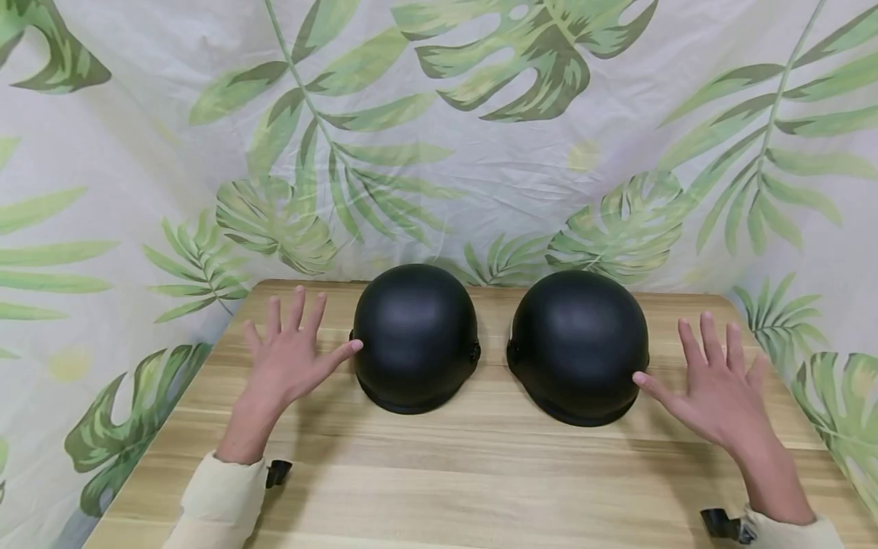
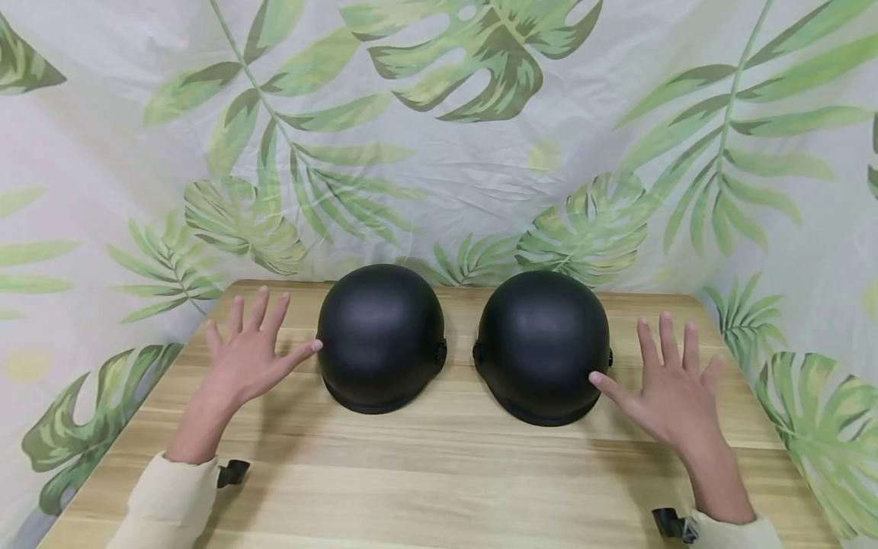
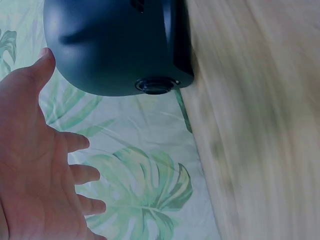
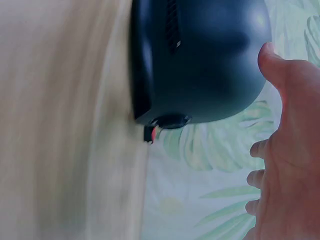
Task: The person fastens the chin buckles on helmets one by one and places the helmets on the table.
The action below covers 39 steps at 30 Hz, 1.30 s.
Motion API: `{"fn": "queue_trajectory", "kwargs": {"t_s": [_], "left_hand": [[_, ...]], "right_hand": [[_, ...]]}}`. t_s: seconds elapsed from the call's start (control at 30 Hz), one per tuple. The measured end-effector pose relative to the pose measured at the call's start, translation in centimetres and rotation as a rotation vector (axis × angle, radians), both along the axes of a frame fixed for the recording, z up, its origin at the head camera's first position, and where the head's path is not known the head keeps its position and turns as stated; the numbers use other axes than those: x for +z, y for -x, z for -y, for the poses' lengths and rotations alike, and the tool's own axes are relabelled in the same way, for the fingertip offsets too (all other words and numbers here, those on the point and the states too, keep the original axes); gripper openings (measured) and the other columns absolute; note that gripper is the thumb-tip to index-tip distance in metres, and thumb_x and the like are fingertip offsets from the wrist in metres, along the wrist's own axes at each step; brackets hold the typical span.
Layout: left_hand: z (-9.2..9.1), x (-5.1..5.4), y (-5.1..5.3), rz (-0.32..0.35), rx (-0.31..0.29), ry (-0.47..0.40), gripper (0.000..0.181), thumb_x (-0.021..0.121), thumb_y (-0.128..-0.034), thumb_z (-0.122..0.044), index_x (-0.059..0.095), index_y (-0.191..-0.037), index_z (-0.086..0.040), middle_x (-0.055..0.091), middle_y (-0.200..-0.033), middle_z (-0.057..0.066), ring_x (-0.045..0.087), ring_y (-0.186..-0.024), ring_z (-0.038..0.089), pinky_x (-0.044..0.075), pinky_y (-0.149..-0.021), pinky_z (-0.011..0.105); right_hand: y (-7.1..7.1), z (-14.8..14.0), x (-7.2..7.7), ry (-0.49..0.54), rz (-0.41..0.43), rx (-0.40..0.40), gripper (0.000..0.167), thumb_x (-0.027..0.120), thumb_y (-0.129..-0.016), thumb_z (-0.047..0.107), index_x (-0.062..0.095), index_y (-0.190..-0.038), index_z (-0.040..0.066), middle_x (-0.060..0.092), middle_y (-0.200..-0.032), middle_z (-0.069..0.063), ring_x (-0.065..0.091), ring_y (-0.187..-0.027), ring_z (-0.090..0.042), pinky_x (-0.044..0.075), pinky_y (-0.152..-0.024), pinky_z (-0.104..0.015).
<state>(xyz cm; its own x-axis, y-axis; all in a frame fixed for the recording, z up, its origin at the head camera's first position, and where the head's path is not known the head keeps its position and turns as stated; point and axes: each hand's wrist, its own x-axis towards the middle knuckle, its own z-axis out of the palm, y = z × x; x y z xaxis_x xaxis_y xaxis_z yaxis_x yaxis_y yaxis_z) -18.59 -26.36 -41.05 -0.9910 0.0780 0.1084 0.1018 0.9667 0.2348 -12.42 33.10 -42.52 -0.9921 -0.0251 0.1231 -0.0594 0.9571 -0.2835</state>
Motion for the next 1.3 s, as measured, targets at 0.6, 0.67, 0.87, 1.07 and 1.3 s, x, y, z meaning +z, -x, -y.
{"fn": "queue_trajectory", "kwargs": {"t_s": [0.6,0.67,0.87,1.07,1.3], "left_hand": [[-3.3,2.0,1.0,-0.002,-0.047,-0.143,0.110,0.051,-0.0954,-0.085,0.008,-0.175,-0.022,-0.003,-0.182,0.018,-0.009,-0.165,0.054,-0.003,-0.117,0.088],[-3.5,2.2,1.1,0.007,-0.055,-0.176,0.109,0.051,-0.0964,-0.083,0.008,-0.175,-0.022,-0.003,-0.182,0.018,-0.009,-0.165,0.053,-0.002,-0.118,0.088],[-3.7,2.6,1.6,0.035,-0.093,-0.271,0.104,0.052,-0.1007,-0.076,0.006,-0.175,-0.020,-0.003,-0.182,0.019,-0.006,-0.166,0.053,0.000,-0.122,0.084],[-3.2,2.2,2.2,0.086,-0.154,-0.388,0.097,0.052,-0.1056,-0.067,0.004,-0.175,-0.020,-0.002,-0.182,0.017,0.003,-0.166,0.052,0.009,-0.127,0.078],[-2.5,1.5,2.9,0.133,-0.185,-0.554,0.087,0.053,-0.1091,-0.058,0.009,-0.175,-0.022,0.010,-0.182,0.014,0.011,-0.168,0.043,0.017,-0.131,0.070]], "right_hand": [[2.5,6.4,3.4,0.110,-0.076,0.097,0.115,0.066,-0.097,0.069,0.006,-0.174,0.009,-0.009,-0.180,-0.021,-0.019,-0.165,-0.047,-0.011,-0.118,-0.086],[2.8,7.2,3.6,0.121,-0.077,0.109,0.116,0.066,-0.097,0.070,0.006,-0.174,0.008,-0.010,-0.181,-0.020,-0.019,-0.165,-0.047,-0.011,-0.119,-0.085],[3.4,9.6,4.2,0.141,-0.073,0.138,0.118,0.065,-0.096,0.072,0.003,-0.174,0.010,-0.012,-0.181,-0.017,-0.018,-0.166,-0.046,-0.010,-0.122,-0.083],[4.3,11.7,4.0,0.155,-0.080,0.153,0.118,0.064,-0.095,0.074,0.002,-0.174,0.013,-0.011,-0.182,-0.012,-0.014,-0.168,-0.042,-0.006,-0.124,-0.081],[5.1,14.2,3.7,0.184,-0.098,0.187,0.119,0.066,-0.093,0.075,0.004,-0.175,0.015,-0.007,-0.182,-0.009,-0.012,-0.169,-0.037,-0.006,-0.126,-0.078]]}}
